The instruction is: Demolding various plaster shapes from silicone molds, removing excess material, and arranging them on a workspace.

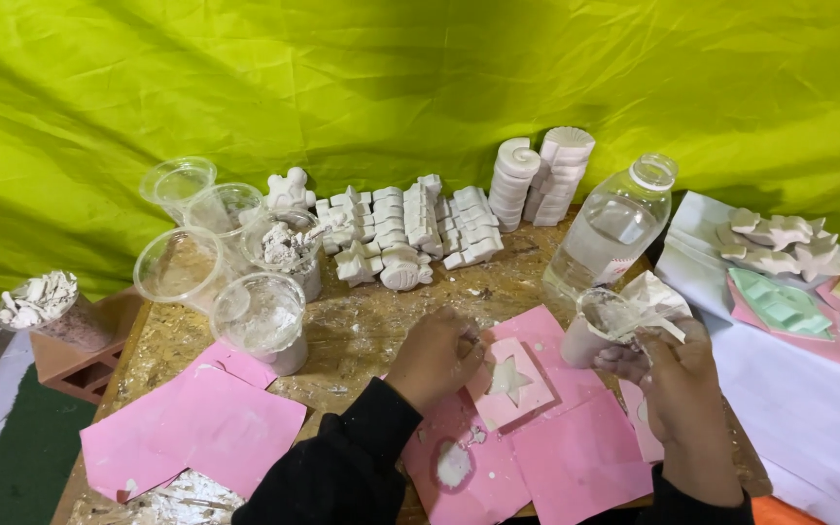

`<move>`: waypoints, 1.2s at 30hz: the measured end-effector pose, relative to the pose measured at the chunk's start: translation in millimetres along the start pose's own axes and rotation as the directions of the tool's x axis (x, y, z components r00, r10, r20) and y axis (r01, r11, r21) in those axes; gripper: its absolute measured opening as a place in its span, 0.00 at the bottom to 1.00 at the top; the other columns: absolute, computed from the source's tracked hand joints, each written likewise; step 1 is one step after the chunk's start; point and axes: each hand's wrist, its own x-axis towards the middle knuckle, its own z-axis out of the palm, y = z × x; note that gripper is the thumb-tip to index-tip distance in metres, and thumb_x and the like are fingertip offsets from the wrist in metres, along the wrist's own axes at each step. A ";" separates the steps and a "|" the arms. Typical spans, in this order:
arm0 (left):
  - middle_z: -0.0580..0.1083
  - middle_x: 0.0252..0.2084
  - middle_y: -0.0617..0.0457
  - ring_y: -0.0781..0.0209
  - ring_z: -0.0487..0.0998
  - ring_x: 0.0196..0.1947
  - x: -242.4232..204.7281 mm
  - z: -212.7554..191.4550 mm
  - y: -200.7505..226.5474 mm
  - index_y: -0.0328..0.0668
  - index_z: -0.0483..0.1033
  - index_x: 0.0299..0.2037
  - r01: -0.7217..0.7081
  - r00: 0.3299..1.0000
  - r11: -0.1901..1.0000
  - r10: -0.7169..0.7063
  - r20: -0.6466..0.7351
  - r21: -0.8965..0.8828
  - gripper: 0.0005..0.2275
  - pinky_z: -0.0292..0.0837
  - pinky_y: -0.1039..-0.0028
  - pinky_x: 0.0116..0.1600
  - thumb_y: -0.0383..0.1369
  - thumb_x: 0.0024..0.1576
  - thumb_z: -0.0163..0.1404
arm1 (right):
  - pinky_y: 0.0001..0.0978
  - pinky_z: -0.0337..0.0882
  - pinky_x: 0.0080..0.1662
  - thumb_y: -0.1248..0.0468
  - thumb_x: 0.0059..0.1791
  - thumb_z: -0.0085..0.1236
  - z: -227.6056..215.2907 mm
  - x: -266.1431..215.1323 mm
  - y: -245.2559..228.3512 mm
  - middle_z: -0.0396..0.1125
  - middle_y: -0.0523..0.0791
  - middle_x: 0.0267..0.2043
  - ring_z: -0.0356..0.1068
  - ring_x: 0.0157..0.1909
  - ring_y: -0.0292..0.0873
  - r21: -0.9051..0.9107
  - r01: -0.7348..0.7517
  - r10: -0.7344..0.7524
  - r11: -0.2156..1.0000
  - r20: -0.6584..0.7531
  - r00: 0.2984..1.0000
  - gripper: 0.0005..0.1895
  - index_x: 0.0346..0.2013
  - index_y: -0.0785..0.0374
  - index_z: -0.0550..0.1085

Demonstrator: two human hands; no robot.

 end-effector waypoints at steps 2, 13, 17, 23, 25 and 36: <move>0.69 0.35 0.53 0.56 0.71 0.36 2.2 7.6 -10.0 0.46 0.73 0.27 -0.024 1.000 1.000 0.024 -0.004 0.006 0.11 0.66 0.62 0.41 0.38 0.61 0.50 | 0.59 0.76 0.42 0.73 0.58 0.41 3.3 -6.2 -5.0 0.62 0.65 0.38 0.69 0.32 0.65 -0.027 -0.001 0.001 1.000 -0.011 1.000 0.18 0.61 0.64 0.52; 0.66 0.34 0.56 0.60 0.66 0.27 -3.8 0.3 0.5 0.49 0.69 0.31 -0.009 1.000 0.999 0.011 0.026 -0.052 0.12 0.61 0.65 0.35 0.41 0.65 0.46 | 0.39 0.70 0.49 0.70 0.57 0.48 -6.7 -52.4 -1.3 0.58 0.55 0.52 0.69 0.41 0.50 -0.314 0.195 -0.257 0.929 -0.171 0.951 0.26 0.68 0.62 0.52; 0.72 0.32 0.55 0.58 0.73 0.28 -3.3 1.6 -1.8 0.48 0.71 0.32 -0.056 0.998 0.997 0.056 0.011 0.051 0.09 0.66 0.65 0.34 0.39 0.62 0.49 | 0.37 0.70 0.55 0.78 0.56 0.50 -27.9 -56.8 49.8 0.59 0.59 0.55 0.66 0.52 0.51 -0.276 0.738 -0.767 0.616 0.008 0.642 0.21 0.62 0.72 0.55; 0.73 0.27 0.57 0.60 0.70 0.26 -9.4 -15.8 14.0 0.50 0.70 0.32 0.099 0.989 0.995 -0.098 0.111 -0.008 0.09 0.63 0.66 0.33 0.39 0.62 0.49 | 0.38 0.76 0.57 0.59 0.50 0.52 13.2 -76.0 35.1 0.73 0.48 0.45 0.76 0.49 0.45 -0.635 0.316 -0.174 0.705 0.277 0.945 0.27 0.62 0.63 0.61; 0.71 0.26 0.58 0.60 0.68 0.25 -8.8 -18.9 12.5 0.50 0.67 0.31 0.116 0.983 0.993 -0.118 0.140 0.019 0.10 0.61 0.66 0.33 0.41 0.63 0.48 | 0.40 0.74 0.54 0.59 0.49 0.52 19.2 -69.9 42.6 0.75 0.49 0.43 0.76 0.46 0.45 -0.647 0.302 -0.136 0.701 0.295 0.946 0.38 0.73 0.61 0.53; 0.71 0.31 0.57 0.62 0.69 0.30 -9.9 -28.4 15.7 0.49 0.66 0.34 0.140 0.967 0.976 -0.098 0.237 -0.169 0.08 0.60 0.68 0.35 0.40 0.63 0.46 | 0.31 0.71 0.55 0.71 0.48 0.53 19.2 -51.0 73.9 0.67 0.47 0.50 0.73 0.47 0.41 -0.428 0.258 -0.162 0.866 0.248 0.955 0.24 0.59 0.61 0.63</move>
